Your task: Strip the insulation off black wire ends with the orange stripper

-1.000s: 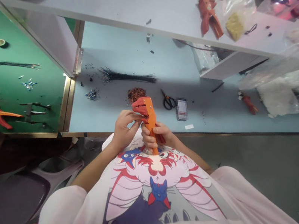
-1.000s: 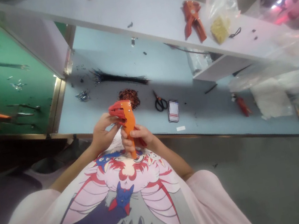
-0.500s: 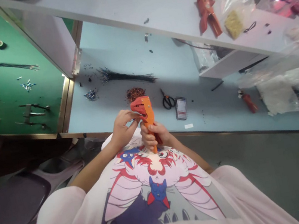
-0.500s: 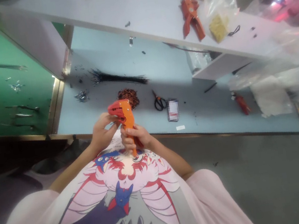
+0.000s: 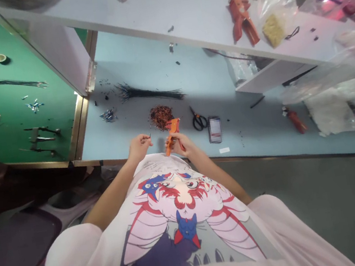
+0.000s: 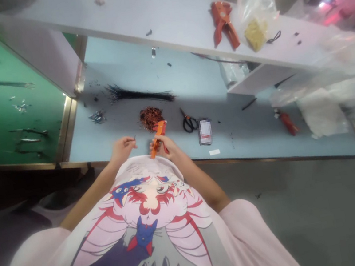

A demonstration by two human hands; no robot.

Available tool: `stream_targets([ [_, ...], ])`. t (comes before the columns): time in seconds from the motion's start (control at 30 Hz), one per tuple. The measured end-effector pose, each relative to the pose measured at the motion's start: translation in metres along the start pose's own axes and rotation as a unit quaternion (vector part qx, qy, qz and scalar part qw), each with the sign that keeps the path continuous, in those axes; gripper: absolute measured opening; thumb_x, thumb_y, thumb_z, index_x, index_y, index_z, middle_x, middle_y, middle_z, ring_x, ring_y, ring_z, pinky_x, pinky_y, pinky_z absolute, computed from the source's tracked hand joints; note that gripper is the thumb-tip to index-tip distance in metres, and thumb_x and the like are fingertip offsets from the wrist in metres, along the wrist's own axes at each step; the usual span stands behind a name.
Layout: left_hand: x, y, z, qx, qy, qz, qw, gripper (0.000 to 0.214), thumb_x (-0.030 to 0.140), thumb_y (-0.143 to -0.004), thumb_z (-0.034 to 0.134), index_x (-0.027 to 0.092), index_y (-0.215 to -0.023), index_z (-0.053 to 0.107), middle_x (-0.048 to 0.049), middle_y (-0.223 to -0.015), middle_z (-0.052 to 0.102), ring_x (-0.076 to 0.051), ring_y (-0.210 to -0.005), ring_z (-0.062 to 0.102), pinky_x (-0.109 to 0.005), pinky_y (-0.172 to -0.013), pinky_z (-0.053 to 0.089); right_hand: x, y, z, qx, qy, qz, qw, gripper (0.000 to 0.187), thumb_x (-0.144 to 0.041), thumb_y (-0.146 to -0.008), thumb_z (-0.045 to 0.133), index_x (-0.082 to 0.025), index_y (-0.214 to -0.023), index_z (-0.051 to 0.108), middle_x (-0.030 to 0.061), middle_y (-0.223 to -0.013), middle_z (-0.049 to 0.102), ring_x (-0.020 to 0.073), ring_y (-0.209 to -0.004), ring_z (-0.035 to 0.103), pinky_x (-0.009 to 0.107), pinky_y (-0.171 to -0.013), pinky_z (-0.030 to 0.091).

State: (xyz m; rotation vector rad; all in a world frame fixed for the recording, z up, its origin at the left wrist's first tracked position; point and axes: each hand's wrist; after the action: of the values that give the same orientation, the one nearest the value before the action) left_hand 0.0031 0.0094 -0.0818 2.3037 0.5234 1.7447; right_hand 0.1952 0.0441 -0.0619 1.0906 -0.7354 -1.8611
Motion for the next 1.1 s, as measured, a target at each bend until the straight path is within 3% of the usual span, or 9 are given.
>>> stream_targets([
  [0.13,0.008,0.011,-0.006,-0.003,0.049,-0.027,0.998,0.018,0.033,-0.074,0.061,0.018,-0.084,0.058,-0.0043,-0.074,0.072,-0.011,-0.05,0.052,-0.025,-0.052,0.037,0.016,0.0,-0.021,0.046,0.03,-0.065,0.996,0.01,-0.022,-0.079,0.06,-0.016,-0.08,0.052,0.0003,-0.063,0.062,0.0153,-0.057,0.062,0.032,-0.06,0.055],
  [0.23,0.02,0.017,-0.007,-0.015,0.127,-0.023,0.992,0.023,0.036,-0.071,0.065,0.018,-0.081,0.057,-0.0057,-0.081,0.072,-0.013,-0.067,0.061,-0.026,-0.065,0.045,0.022,0.012,-0.027,0.065,0.056,-0.134,0.987,0.027,-0.017,-0.067,0.072,-0.017,-0.087,0.053,-0.0027,-0.068,0.064,0.0135,-0.062,0.063,0.026,-0.06,0.053],
  [0.33,0.032,0.023,-0.007,-0.014,0.158,0.011,0.987,0.029,0.041,-0.067,0.069,0.016,-0.079,0.061,-0.0041,-0.08,0.069,-0.013,-0.073,0.06,-0.027,-0.07,0.047,0.018,0.032,-0.02,0.052,0.084,-0.177,0.979,0.037,-0.017,-0.059,0.078,-0.017,-0.09,0.056,-0.0002,-0.081,0.066,0.0146,-0.069,0.064,0.024,-0.057,0.052],
  [0.43,0.048,0.033,-0.007,-0.033,0.146,0.061,0.987,0.029,0.043,-0.069,0.069,0.017,-0.081,0.065,-0.0022,-0.077,0.067,-0.012,-0.07,0.058,-0.027,-0.069,0.047,0.011,0.055,-0.002,-0.011,0.128,-0.219,0.967,0.038,-0.023,-0.061,0.078,-0.016,-0.092,0.058,0.0033,-0.089,0.066,0.0174,-0.075,0.064,0.03,-0.063,0.054],
  [0.6,0.077,0.057,-0.011,-0.058,0.016,0.214,0.975,0.014,0.031,-0.08,0.061,0.019,-0.079,0.068,-0.0015,-0.076,0.067,-0.013,-0.072,0.058,-0.027,-0.07,0.045,0.006,0.085,0.032,-0.038,0.181,-0.334,0.924,0.032,-0.028,-0.069,0.073,-0.019,-0.094,0.056,0.0019,-0.084,0.06,0.0169,-0.077,0.058,0.033,-0.073,0.052],
  [0.73,0.085,0.068,-0.012,-0.049,-0.077,0.301,0.949,0.013,0.025,-0.084,0.056,0.02,-0.079,0.067,-0.0025,-0.077,0.067,-0.015,-0.074,0.058,-0.029,-0.072,0.042,0.007,0.091,0.043,-0.03,0.263,-0.397,0.879,0.019,-0.026,-0.077,0.068,-0.02,-0.091,0.056,0.0031,-0.085,0.056,0.0171,-0.08,0.054,0.032,-0.08,0.048],
  [0.87,0.083,0.07,-0.012,-0.059,-0.132,0.309,0.94,0.012,0.023,-0.084,0.056,0.02,-0.078,0.066,-0.0023,-0.076,0.068,-0.016,-0.073,0.058,-0.03,-0.073,0.041,0.008,0.089,0.042,-0.01,0.328,-0.412,0.85,0.011,-0.026,-0.081,0.063,-0.021,-0.086,0.055,0.0033,-0.082,0.054,0.0179,-0.076,0.051,0.033,-0.078,0.047],
  [1.0,0.077,0.068,-0.01,-0.03,-0.146,0.288,0.946,0.009,0.023,-0.082,0.058,0.019,-0.077,0.065,-0.0024,-0.075,0.067,-0.016,-0.072,0.058,-0.028,-0.07,0.041,0.012,0.087,0.043,0.05,0.354,-0.423,0.832,0.012,-0.024,-0.077,0.066,-0.021,-0.083,0.055,0.0022,-0.08,0.055,0.0166,-0.075,0.051,0.032,-0.081,0.045],
  [1.1,0.072,0.066,-0.007,-0.001,-0.211,0.317,0.925,0.012,0.023,-0.082,0.056,0.019,-0.075,0.064,-0.003,-0.073,0.066,-0.016,-0.071,0.056,-0.028,-0.067,0.039,0.016,0.082,0.044,0.089,0.35,-0.441,0.821,0.014,-0.025,-0.076,0.067,-0.022,-0.081,0.054,0.0015,-0.078,0.054,0.016,-0.073,0.05,0.031,-0.079,0.045],
])
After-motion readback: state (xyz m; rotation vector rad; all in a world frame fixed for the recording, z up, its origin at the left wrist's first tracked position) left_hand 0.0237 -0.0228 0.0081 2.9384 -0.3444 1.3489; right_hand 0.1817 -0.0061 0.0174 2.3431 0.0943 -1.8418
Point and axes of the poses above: each hand's wrist, its own y-axis away from the middle knuckle, its own z-axis out of the palm, x = y × z
